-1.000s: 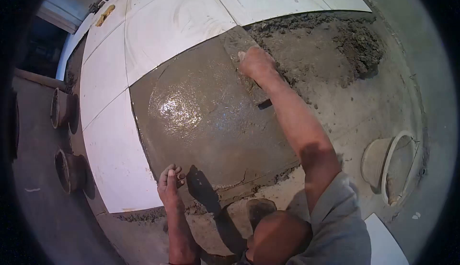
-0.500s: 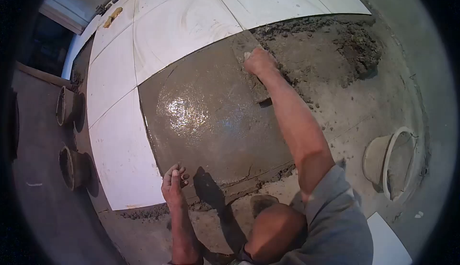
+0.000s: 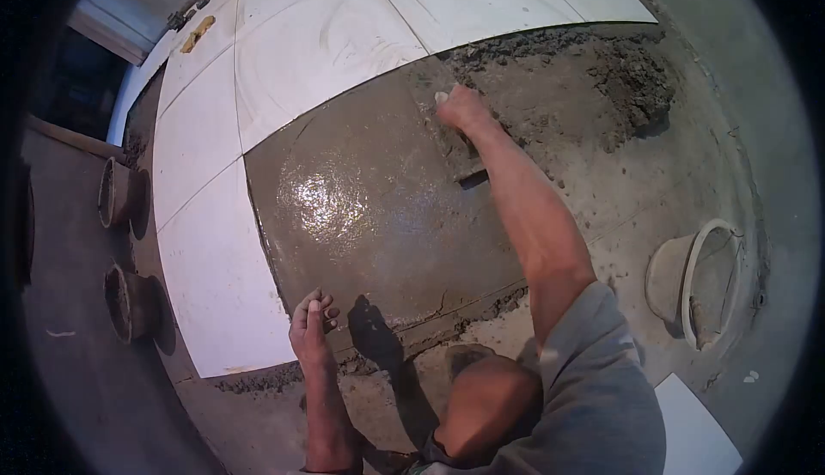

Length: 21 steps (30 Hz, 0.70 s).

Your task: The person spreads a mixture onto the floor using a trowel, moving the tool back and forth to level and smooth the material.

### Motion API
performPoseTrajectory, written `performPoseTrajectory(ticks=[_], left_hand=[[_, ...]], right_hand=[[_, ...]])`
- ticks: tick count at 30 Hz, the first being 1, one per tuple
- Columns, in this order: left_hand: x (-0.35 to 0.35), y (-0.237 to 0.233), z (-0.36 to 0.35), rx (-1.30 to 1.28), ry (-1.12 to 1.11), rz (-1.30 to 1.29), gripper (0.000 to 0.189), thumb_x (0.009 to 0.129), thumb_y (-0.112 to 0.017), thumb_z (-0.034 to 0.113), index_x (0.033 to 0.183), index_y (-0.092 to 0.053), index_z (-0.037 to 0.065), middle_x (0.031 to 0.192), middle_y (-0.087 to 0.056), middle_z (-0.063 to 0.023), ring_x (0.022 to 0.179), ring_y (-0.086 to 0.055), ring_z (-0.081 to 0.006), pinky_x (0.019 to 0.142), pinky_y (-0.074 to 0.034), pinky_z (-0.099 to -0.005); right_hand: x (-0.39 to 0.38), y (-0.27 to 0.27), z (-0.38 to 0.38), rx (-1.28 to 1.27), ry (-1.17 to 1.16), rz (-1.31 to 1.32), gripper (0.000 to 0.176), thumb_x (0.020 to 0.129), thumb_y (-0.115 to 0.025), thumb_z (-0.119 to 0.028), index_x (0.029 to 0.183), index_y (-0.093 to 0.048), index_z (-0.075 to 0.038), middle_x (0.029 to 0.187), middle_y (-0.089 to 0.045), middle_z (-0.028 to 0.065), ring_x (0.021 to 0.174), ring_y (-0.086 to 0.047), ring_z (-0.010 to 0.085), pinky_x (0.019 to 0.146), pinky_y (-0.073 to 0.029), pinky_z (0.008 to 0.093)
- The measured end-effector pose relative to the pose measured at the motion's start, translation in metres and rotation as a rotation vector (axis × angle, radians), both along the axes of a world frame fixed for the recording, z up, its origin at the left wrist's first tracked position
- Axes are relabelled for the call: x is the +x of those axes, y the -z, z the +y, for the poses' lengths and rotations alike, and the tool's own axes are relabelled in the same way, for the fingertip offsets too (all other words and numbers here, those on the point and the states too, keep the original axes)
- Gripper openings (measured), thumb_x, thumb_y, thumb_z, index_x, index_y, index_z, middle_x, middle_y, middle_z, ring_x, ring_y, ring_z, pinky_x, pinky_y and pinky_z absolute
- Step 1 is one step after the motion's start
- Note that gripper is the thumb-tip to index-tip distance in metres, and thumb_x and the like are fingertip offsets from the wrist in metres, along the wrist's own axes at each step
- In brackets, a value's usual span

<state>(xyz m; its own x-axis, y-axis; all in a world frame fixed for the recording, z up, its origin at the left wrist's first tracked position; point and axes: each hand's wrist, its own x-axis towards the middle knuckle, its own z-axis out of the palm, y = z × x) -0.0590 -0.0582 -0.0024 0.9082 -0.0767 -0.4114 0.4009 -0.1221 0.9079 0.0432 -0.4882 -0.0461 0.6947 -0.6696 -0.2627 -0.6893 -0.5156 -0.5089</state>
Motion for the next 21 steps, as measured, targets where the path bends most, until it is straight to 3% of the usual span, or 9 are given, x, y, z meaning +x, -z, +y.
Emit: performPoseTrajectory(ticks=[9,18,20,21], left_hand=[[-0.009,0.002,-0.007,0.003,0.009,0.023,0.036,0.096,-0.056,0.025,0.119,-0.056,-0.003,0.103,-0.065,-0.0116,0.082,-0.060,-0.0138,0.071,-0.047,-0.0253],[-0.012,0.006,-0.014,0.050,0.074,-0.004,0.036,0.096,-0.055,0.026,0.118,-0.058,-0.002,0.103,-0.066,-0.0121,0.082,-0.061,-0.0136,0.071,-0.048,-0.0254],[-0.013,0.010,-0.012,0.066,0.086,-0.001,0.037,0.096,-0.055,0.027,0.118,-0.058,-0.002,0.104,-0.066,-0.0125,0.082,-0.061,-0.0136,0.071,-0.048,-0.0254],[-0.014,0.012,-0.012,0.080,0.095,-0.002,0.038,0.096,-0.055,0.027,0.119,-0.058,-0.003,0.104,-0.066,-0.0128,0.082,-0.061,-0.0135,0.071,-0.048,-0.0254]], right_hand=[[0.006,0.002,0.001,0.021,-0.014,0.006,0.052,0.088,-0.054,-0.040,0.117,-0.058,0.004,0.118,-0.058,0.0275,0.113,-0.055,0.0406,0.097,-0.044,0.0446],[-0.092,-0.039,0.032,0.105,-0.098,0.084,0.051,0.091,-0.050,-0.039,0.115,-0.057,0.005,0.115,-0.059,0.0291,0.111,-0.055,0.0414,0.095,-0.043,0.0453],[-0.115,-0.030,0.015,0.125,0.083,-0.042,0.049,0.092,-0.050,-0.041,0.105,-0.059,0.005,0.101,-0.064,0.0261,0.095,-0.063,0.0383,0.085,-0.048,0.0442],[-0.122,-0.029,0.006,0.122,0.087,-0.040,0.049,0.092,-0.050,-0.041,0.105,-0.059,0.005,0.101,-0.064,0.0261,0.095,-0.063,0.0383,0.085,-0.048,0.0442]])
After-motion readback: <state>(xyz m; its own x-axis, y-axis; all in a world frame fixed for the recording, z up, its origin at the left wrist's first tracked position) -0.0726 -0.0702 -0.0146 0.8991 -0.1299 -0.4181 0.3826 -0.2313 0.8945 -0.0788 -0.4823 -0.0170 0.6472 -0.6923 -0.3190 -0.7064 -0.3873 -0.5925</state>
